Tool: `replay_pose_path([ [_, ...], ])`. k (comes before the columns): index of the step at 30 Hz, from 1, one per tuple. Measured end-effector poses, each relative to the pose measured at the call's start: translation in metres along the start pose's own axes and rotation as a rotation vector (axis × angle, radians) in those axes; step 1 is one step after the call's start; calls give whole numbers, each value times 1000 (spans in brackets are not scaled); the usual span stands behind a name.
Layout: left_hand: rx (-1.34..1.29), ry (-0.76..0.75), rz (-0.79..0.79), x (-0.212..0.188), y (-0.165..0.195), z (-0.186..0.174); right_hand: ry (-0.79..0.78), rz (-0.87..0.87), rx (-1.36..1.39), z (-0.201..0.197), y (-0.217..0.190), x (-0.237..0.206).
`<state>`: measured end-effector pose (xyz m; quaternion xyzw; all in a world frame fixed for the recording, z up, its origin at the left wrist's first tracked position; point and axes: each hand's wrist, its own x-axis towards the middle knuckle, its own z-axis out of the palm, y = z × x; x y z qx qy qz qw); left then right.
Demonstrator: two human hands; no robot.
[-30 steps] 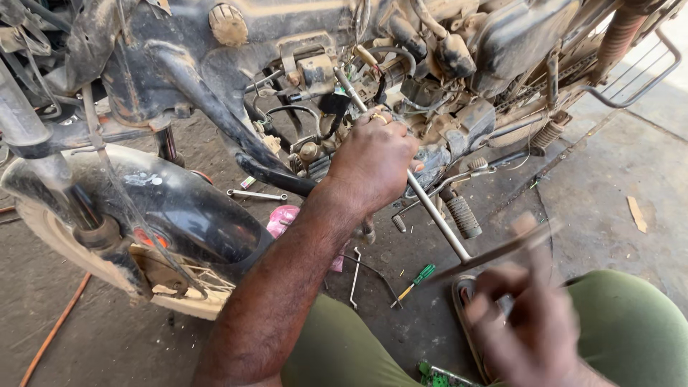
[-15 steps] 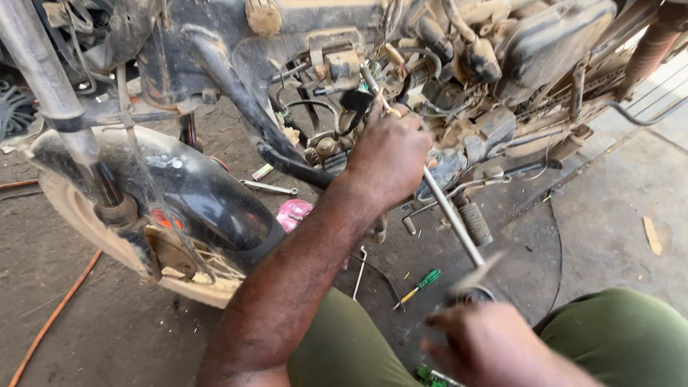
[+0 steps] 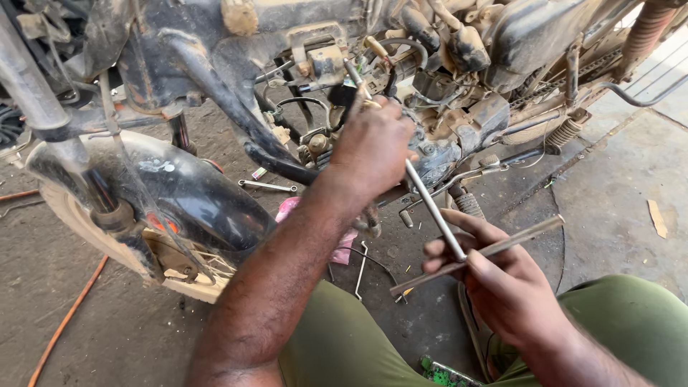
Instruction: The person uses a T-handle wrench to loosen and remove a bolt from the motorcycle engine. They then remove a small cylindrical component and use a screwdriver to adjust or remove a screw from it.
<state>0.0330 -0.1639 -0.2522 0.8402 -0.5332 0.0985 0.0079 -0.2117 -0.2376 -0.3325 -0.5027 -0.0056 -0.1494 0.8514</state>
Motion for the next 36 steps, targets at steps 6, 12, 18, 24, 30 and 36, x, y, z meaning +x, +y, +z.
replay_pose_path([
  [6, 485, 485, 13, 24, -55, 18, 61, -113, -649, -2, -5, 7],
  [12, 520, 432, 0, 33, -77, 30, 7, -233, -1036, 8, -9, 10],
  [18, 408, 497, 0, 35, -82, 31, -3, -325, -1004, -5, -19, 2],
  [24, 443, 586, 150, 43, -94, 27, 188, -494, -944, -38, -32, -6],
  [30, 578, 553, 283, 40, -71, 7, 500, -500, -371, -121, -56, 6],
  [36, 103, 473, 181, 67, -3, 9, 637, -624, -280, -211, -59, -7],
])
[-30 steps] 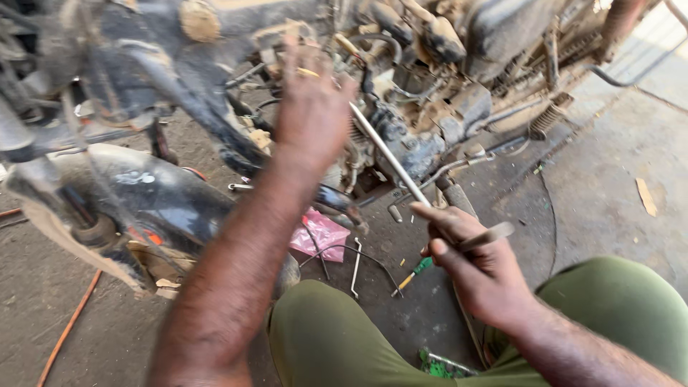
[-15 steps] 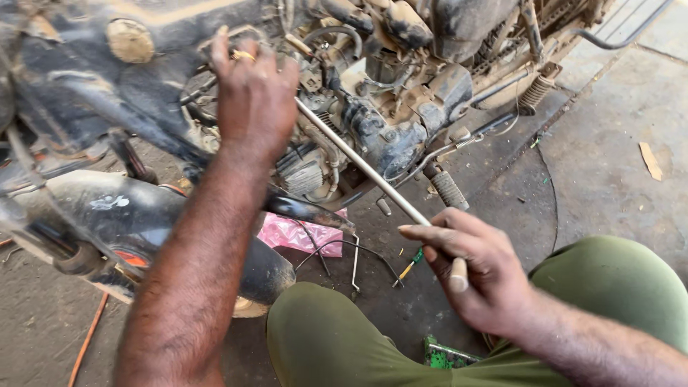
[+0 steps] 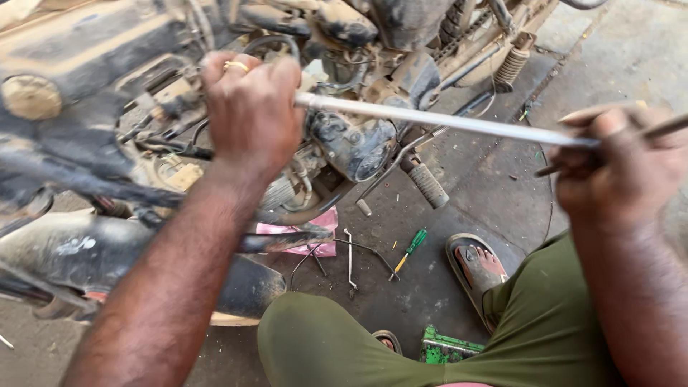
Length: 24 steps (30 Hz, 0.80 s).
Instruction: The person uses a T-handle wrench to loosen and remove a bolt from the motorcycle engine. They then remove a small cylindrical component and use a screwdriver to adjust or remove a screw from it.
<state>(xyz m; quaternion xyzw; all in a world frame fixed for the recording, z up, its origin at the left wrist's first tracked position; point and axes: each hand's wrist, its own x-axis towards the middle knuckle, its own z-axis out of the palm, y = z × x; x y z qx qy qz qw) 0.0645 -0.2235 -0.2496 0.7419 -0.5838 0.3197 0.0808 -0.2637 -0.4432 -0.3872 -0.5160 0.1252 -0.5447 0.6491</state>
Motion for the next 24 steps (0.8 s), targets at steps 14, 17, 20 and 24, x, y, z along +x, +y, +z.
replay_pose_path([
  [14, 163, -467, -11, 28, 98, 127, 466, 360, 313, -61, 15, 46],
  [17, 247, -456, -128, 26, 104, 132, 482, 377, 273, -47, 4, 46],
  [20, 246, -748, -218, 34, 104, 129, 435, 339, 240, -37, -5, 48],
  [24, 131, -871, -226, 51, 97, 96, 385, 351, 279, -27, -8, 43],
])
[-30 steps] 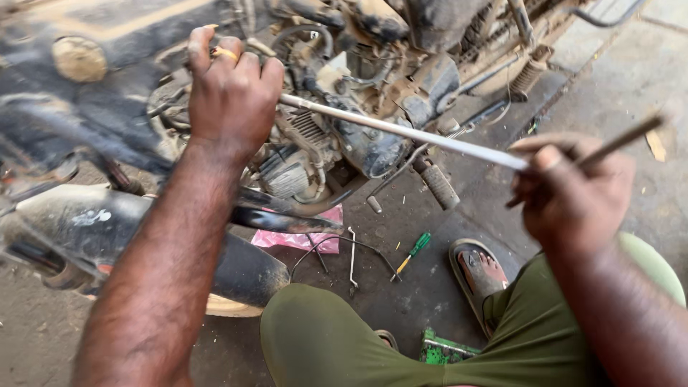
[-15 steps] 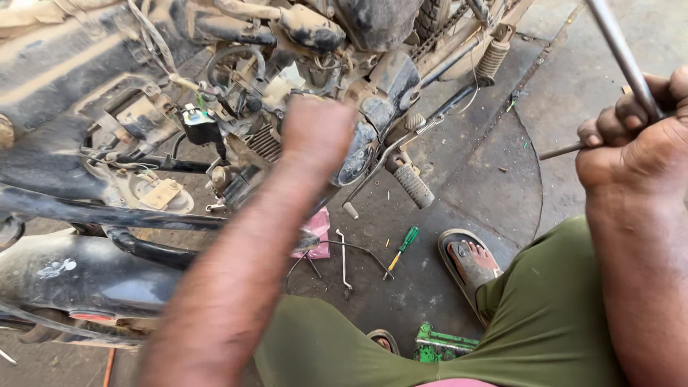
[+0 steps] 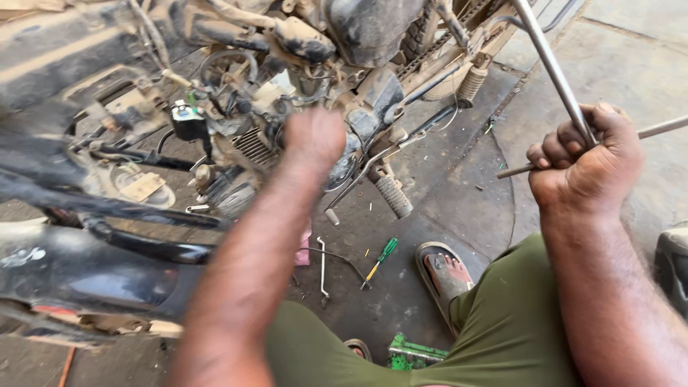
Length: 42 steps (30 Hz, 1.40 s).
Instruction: The person uses a T-handle wrench to loosen and remove a bolt from the motorcycle engine. They then remove a small cylindrical component and use a screwdriver to adjust or remove a screw from it.
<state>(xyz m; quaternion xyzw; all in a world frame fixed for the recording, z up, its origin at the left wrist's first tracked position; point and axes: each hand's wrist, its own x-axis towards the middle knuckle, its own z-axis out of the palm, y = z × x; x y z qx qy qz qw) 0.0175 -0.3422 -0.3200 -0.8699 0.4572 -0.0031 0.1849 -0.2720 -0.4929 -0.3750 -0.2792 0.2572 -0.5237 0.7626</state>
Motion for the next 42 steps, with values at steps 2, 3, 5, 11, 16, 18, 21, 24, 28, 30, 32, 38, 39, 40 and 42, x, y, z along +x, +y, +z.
replay_pose_path([
  [2, -122, 126, 55, -21, -17, -24, -68, 28, -25, 4, 3, -9],
  [3, -155, 170, 73, -36, -29, -36, -111, 37, -35, 8, 4, -14],
  [5, -201, 330, 136, -79, -60, -50, -356, 112, -56, 17, 5, -30],
  [11, -337, 215, -103, -171, -116, -41, -905, 385, -92, 64, 46, -119],
  [16, -790, 427, -279, -192, -137, -2, -914, 667, 7, 109, 87, -196],
  [18, -1031, 630, -285, -187, -146, 9, -887, 705, 49, 126, 95, -215],
  [21, -1421, 750, -362, -180, -156, 17, -821, 734, 88, 146, 100, -238],
  [24, -1301, 673, -333, -179, -163, 19, -780, 724, 83, 157, 101, -254],
  [28, -1448, 578, -379, -181, -166, 13, -714, 778, 85, 162, 101, -265],
  [30, -1447, 580, -385, -184, -165, 11, -696, 817, 136, 162, 100, -267],
  [32, -1437, 591, -398, -185, -165, 10, -694, 850, 200, 162, 99, -268],
  [38, -1244, 670, -403, -185, -165, 17, -699, 827, 186, 160, 114, -274],
  [39, -1183, 708, -391, -184, -164, 18, -724, 786, 136, 160, 117, -274],
  [40, -1191, 691, -400, -184, -164, 20, -748, 745, 86, 160, 121, -274],
  [42, -1199, 660, -415, -184, -164, 21, -778, 703, 5, 158, 123, -273],
])
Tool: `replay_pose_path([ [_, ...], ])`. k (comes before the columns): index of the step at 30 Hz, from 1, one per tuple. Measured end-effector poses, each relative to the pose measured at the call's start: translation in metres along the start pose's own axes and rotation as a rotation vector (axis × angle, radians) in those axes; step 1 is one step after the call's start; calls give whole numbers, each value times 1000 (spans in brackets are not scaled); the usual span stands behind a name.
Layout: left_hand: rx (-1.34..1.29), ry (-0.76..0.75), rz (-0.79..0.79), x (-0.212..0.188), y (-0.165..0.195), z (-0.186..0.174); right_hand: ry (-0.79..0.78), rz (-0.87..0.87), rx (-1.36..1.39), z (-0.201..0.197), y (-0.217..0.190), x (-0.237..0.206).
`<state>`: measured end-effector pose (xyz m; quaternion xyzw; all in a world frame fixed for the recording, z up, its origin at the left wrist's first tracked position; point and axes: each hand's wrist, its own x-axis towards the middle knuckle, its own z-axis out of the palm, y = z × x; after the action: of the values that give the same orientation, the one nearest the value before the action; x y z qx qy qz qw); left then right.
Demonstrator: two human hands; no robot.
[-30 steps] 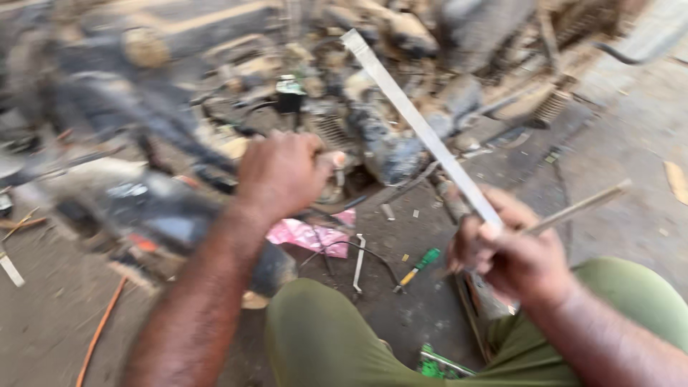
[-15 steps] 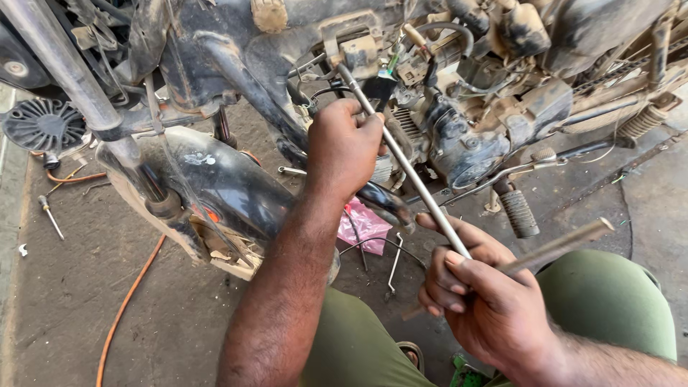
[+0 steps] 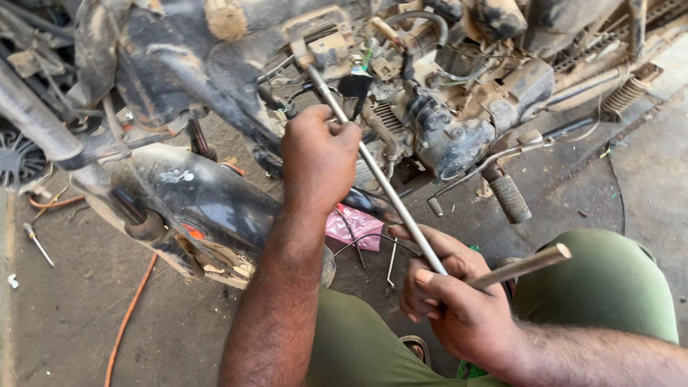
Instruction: The person uses a T-handle wrench to loosen and remove a bolt from the motorcycle engine. They then remove a small cylindrical component and use a screwdriver to adjust or remove a screw from it.
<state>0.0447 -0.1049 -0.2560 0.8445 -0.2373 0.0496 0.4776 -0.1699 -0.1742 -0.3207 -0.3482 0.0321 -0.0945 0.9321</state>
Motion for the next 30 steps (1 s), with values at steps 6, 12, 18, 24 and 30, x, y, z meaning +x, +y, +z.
replay_pose_path([
  [6, -25, 23, 111, 0, -4, 4, 0, 56, 139, -2, -9, -1],
  [12, -180, 8, 7, -4, 0, 6, -63, 95, 119, -5, -13, 4],
  [18, -41, -10, 418, -91, 59, -10, -227, 81, -114, -11, 7, 10],
  [24, -133, -525, 476, -161, 94, -16, -216, 89, -487, -13, 12, 22],
  [30, -438, -474, 292, -157, 94, -11, -241, 56, -1006, 2, -8, 23],
])
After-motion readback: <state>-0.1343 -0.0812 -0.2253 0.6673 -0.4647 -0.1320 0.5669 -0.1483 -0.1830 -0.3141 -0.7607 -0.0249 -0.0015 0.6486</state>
